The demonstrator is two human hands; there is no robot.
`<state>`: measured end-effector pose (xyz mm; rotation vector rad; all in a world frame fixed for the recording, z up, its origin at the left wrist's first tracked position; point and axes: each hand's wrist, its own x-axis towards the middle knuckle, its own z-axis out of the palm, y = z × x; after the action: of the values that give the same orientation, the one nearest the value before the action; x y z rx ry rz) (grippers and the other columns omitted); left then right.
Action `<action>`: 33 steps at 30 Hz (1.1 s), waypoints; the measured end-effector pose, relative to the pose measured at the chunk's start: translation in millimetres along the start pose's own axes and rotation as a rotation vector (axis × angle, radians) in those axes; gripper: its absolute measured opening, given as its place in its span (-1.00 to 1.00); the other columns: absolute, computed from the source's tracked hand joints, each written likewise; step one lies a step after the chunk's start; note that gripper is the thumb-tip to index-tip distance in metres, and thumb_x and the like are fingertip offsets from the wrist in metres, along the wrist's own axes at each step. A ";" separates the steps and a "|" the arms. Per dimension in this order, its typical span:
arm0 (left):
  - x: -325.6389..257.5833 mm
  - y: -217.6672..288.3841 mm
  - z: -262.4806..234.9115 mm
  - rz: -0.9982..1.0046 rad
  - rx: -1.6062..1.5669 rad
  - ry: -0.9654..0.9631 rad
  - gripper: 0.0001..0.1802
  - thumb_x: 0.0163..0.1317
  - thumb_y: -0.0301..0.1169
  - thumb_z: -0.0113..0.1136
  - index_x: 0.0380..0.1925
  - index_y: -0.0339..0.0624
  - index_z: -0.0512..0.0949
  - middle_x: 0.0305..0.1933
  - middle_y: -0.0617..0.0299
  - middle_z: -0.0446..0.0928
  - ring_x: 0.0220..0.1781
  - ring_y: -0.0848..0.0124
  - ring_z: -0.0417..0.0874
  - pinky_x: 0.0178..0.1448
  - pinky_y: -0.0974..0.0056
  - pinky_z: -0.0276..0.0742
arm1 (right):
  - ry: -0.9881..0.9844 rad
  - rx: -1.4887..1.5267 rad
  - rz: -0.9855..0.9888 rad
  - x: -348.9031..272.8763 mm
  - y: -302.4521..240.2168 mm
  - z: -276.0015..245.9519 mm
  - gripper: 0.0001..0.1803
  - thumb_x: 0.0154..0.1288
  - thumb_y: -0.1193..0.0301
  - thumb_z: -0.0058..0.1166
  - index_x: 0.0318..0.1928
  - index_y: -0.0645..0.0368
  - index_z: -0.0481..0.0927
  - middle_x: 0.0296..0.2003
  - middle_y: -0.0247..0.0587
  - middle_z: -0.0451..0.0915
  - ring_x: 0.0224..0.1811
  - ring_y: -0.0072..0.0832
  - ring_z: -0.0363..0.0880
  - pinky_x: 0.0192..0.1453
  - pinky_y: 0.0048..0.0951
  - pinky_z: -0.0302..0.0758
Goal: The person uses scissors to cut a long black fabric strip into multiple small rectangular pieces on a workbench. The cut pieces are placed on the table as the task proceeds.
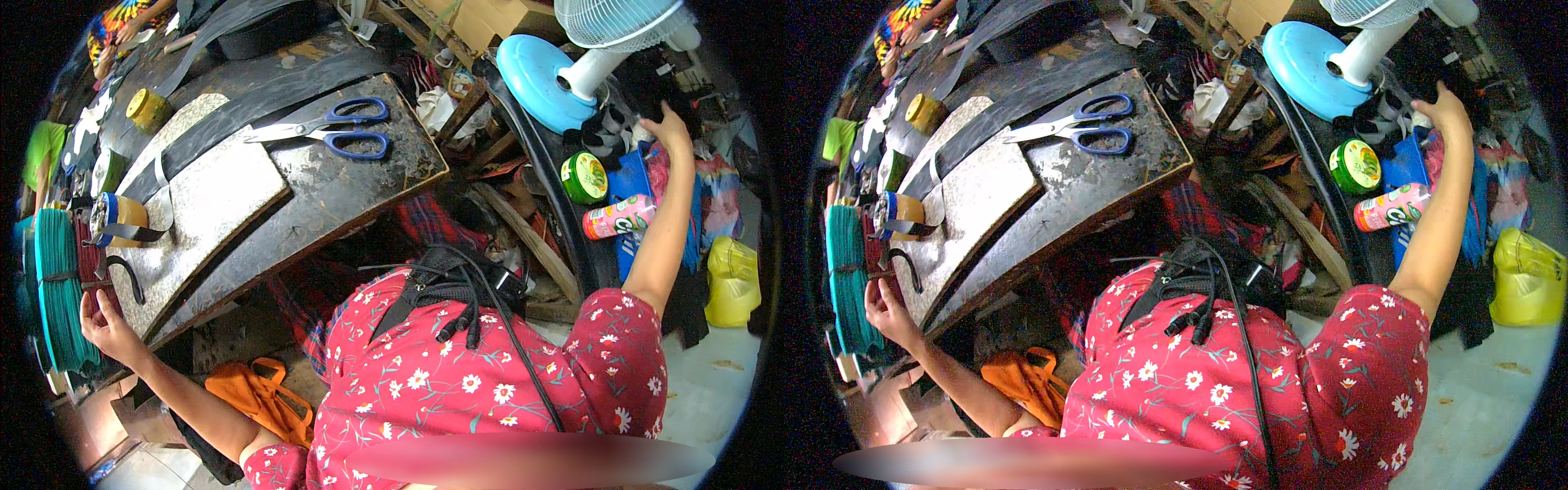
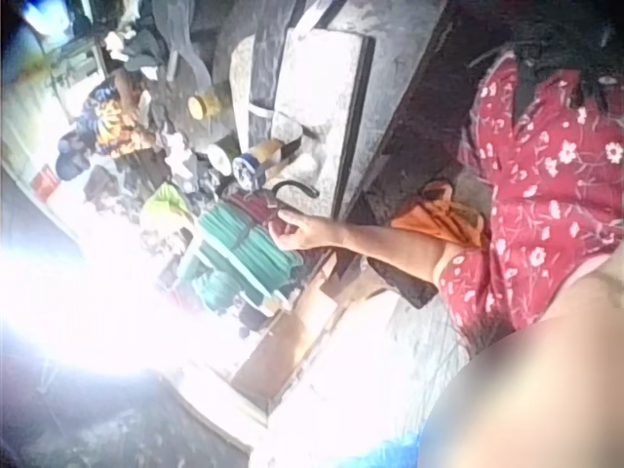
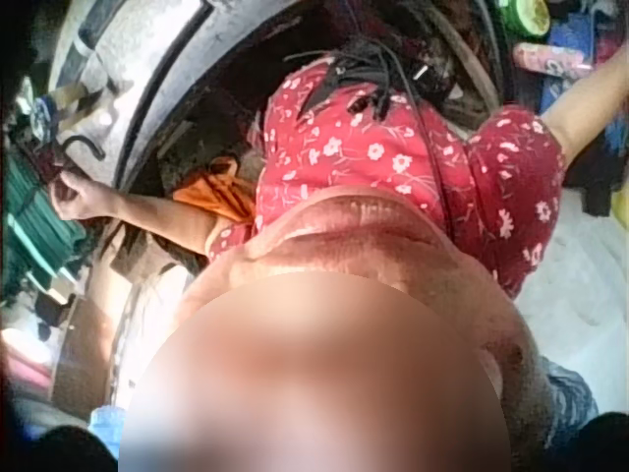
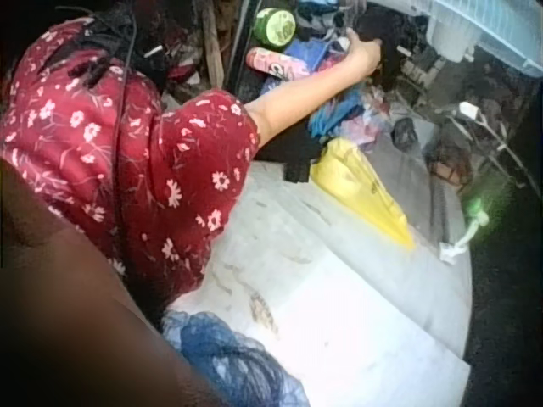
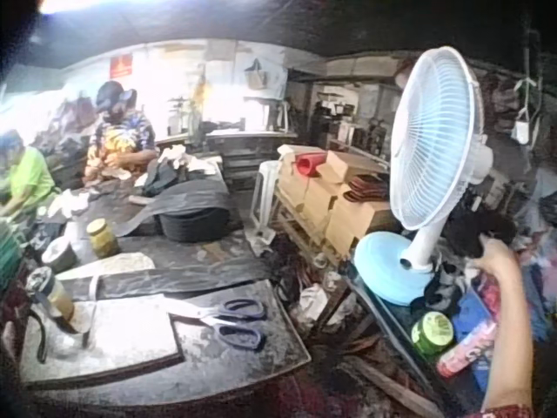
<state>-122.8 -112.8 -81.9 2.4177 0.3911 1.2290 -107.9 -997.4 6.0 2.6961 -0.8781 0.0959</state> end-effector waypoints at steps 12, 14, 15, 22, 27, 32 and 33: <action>-62.3 104.0 71.1 0.598 0.045 -0.231 -0.55 0.05 -0.19 0.31 -0.03 0.01 0.51 0.21 0.09 0.33 0.18 0.10 0.34 0.25 0.06 0.22 | -0.407 0.555 -1.108 -143.4 -251.4 -108.5 -0.31 -0.03 0.38 0.24 0.21 0.09 0.41 -0.20 0.01 0.63 -0.13 -0.27 0.62 0.01 -0.34 0.46; -70.1 110.8 86.0 0.508 0.028 -0.288 -0.52 0.05 -0.15 0.30 -0.01 -0.01 0.49 0.22 0.07 0.32 0.20 0.07 0.32 0.26 0.05 0.23 | -0.269 0.661 -1.280 -143.1 -296.2 -96.2 -0.40 0.02 0.41 0.22 0.16 0.12 0.45 -0.16 -0.03 0.61 -0.10 -0.27 0.60 0.01 -0.36 0.45; -72.2 113.9 91.4 0.470 0.043 -0.302 -0.50 0.06 -0.13 0.28 0.00 -0.03 0.48 0.22 0.06 0.32 0.20 0.06 0.32 0.27 0.05 0.23 | -0.273 0.668 -1.302 -137.1 -316.6 -90.2 -0.43 0.06 0.42 0.20 0.15 0.13 0.45 -0.14 -0.04 0.61 -0.09 -0.27 0.59 0.02 -0.36 0.45; -73.6 121.9 93.2 0.416 0.048 -0.286 -0.48 0.06 -0.04 0.25 -0.05 -0.10 0.50 0.17 0.03 0.37 0.24 0.05 0.31 0.31 0.05 0.22 | 0.008 0.594 -1.205 -84.1 -409.8 -42.7 -0.27 0.11 0.16 0.18 0.29 0.06 0.28 0.20 -0.04 0.35 0.27 -0.13 0.26 0.36 -0.23 0.17; -72.9 119.7 92.6 0.421 0.046 -0.290 -0.51 0.08 -0.03 0.22 -0.07 -0.09 0.51 0.20 0.05 0.36 0.26 0.06 0.29 0.32 0.05 0.21 | 0.012 0.739 -1.351 -86.8 -446.9 -25.7 -0.10 -0.02 0.22 0.28 0.36 -0.02 0.17 0.28 -0.03 0.27 0.36 -0.09 0.15 0.42 -0.21 0.08; -73.4 121.8 91.4 0.373 0.157 -0.261 -0.42 0.11 0.13 0.12 -0.05 -0.08 0.54 0.26 0.01 0.31 0.33 0.01 0.22 0.35 -0.23 0.03 | -0.128 0.857 -1.285 -85.9 -468.8 -41.7 -0.08 -0.17 0.37 0.37 0.31 -0.02 0.27 0.15 0.01 0.42 0.18 -0.14 0.41 0.27 -0.29 0.31; -73.9 121.9 90.9 0.351 0.161 -0.248 -0.40 0.11 0.14 0.10 -0.04 -0.08 0.54 0.26 0.00 0.31 0.33 -0.01 0.22 0.34 -0.25 0.02 | -0.071 0.805 -1.295 -82.9 -467.3 -50.3 -0.09 -0.18 0.38 0.38 0.29 -0.05 0.29 0.12 -0.03 0.45 0.11 -0.17 0.45 0.21 -0.29 0.36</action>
<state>-83.0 -271.2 -125.4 2.8237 -0.0114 1.0421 99.7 -576.9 -82.6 3.3694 1.2422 0.0617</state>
